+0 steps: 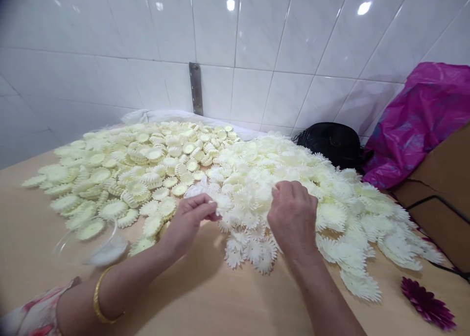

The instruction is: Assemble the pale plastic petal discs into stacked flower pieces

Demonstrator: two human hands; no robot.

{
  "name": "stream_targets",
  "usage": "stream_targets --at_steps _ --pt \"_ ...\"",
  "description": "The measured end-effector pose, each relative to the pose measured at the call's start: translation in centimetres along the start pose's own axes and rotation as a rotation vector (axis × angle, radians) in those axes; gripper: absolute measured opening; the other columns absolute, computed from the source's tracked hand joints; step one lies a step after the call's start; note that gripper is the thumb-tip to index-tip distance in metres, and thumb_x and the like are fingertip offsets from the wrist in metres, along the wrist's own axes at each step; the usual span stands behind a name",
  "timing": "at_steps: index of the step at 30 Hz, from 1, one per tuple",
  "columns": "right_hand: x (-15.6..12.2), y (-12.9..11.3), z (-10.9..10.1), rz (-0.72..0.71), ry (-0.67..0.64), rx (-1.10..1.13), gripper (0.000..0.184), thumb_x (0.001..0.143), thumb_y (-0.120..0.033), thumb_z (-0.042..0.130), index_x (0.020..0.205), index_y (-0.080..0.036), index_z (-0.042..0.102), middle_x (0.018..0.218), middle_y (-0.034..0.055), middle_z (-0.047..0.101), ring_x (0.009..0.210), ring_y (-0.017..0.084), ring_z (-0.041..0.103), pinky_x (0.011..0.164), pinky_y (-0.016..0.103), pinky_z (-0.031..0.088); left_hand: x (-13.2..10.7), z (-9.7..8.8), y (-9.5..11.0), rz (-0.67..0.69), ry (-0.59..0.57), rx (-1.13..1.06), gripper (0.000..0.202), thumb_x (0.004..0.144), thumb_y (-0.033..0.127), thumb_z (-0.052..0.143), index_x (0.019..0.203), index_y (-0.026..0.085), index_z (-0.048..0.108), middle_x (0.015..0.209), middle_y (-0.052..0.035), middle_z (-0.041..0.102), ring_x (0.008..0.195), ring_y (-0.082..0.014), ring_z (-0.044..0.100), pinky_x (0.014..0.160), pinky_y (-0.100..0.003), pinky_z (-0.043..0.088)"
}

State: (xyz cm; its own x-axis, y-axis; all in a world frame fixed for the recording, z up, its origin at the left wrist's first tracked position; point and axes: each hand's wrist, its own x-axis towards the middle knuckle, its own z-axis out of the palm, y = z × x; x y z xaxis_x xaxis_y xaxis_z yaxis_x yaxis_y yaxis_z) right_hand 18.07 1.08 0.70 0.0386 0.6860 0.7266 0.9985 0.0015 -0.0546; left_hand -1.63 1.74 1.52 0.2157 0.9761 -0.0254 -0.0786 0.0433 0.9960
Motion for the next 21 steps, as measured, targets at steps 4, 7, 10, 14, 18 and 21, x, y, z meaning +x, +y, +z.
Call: stream_targets --at_steps 4,7,10,14,18,21 --pt "-0.2 -0.9 -0.5 -0.034 -0.023 0.082 0.020 0.082 -0.015 0.041 0.093 -0.016 0.057 0.092 0.0114 0.056 0.080 0.023 0.050 0.064 0.033 0.033 -0.2 0.7 -0.8 -0.194 -0.100 -0.145 0.013 0.067 0.024 0.061 0.060 0.015 0.055 0.058 -0.0017 0.056 0.059 -0.0118 0.054 0.060 -0.025 0.040" --pt "-0.5 -1.5 -0.6 0.044 -0.026 0.221 0.019 0.084 -0.022 0.041 0.072 -0.018 0.055 0.078 0.0076 0.056 0.073 0.020 0.051 0.064 0.032 0.035 -0.4 0.9 -1.2 -0.235 -0.065 -0.216 0.013 0.064 0.022 0.066 0.062 0.015 0.055 0.058 -0.0012 0.057 0.057 -0.0114 0.054 0.056 -0.024 0.040" --pt "-0.6 -1.7 -0.8 0.095 -0.030 0.317 0.016 0.083 -0.026 0.045 0.070 -0.019 0.050 0.074 0.0054 0.055 0.069 0.019 0.050 0.064 0.033 0.037 -0.5 0.9 -1.0 -0.237 -0.086 -0.247 0.019 0.064 0.020 0.066 0.056 0.016 0.049 0.052 0.0001 0.053 0.054 -0.0104 0.053 0.054 -0.023 0.039" --pt "-0.6 -2.7 -1.5 0.186 -0.097 0.554 0.014 0.083 -0.030 0.045 0.077 -0.020 0.052 0.077 0.0051 0.056 0.071 0.019 0.052 0.064 0.031 0.039 -0.6 1.1 -0.7 -0.264 -0.081 -0.283 0.022 0.063 0.018 0.066 0.054 0.016 0.046 0.049 0.0009 0.051 0.050 -0.0095 0.051 0.052 -0.022 0.038" --pt "-0.6 -4.0 -2.2 0.229 -0.492 0.916 0.022 0.083 -0.039 0.046 0.079 -0.019 0.056 0.075 0.0032 0.057 0.071 0.018 0.053 0.063 0.028 0.040 -0.7 1.1 -1.0 -0.274 -0.153 -0.308 0.014 0.062 0.018 0.066 0.060 0.015 0.052 0.052 0.0003 0.053 0.051 -0.0096 0.051 0.052 -0.023 0.039" --pt "-0.7 -4.5 -2.3 0.243 -0.666 1.060 0.024 0.081 -0.040 0.048 0.071 -0.019 0.054 0.069 0.0014 0.053 0.067 0.016 0.050 0.061 0.027 0.039 -0.5 0.9 -1.4 -0.248 -0.225 -0.297 0.012 0.062 0.020 0.066 0.063 0.013 0.056 0.054 -0.0003 0.055 0.049 -0.0088 0.050 0.052 -0.023 0.039"
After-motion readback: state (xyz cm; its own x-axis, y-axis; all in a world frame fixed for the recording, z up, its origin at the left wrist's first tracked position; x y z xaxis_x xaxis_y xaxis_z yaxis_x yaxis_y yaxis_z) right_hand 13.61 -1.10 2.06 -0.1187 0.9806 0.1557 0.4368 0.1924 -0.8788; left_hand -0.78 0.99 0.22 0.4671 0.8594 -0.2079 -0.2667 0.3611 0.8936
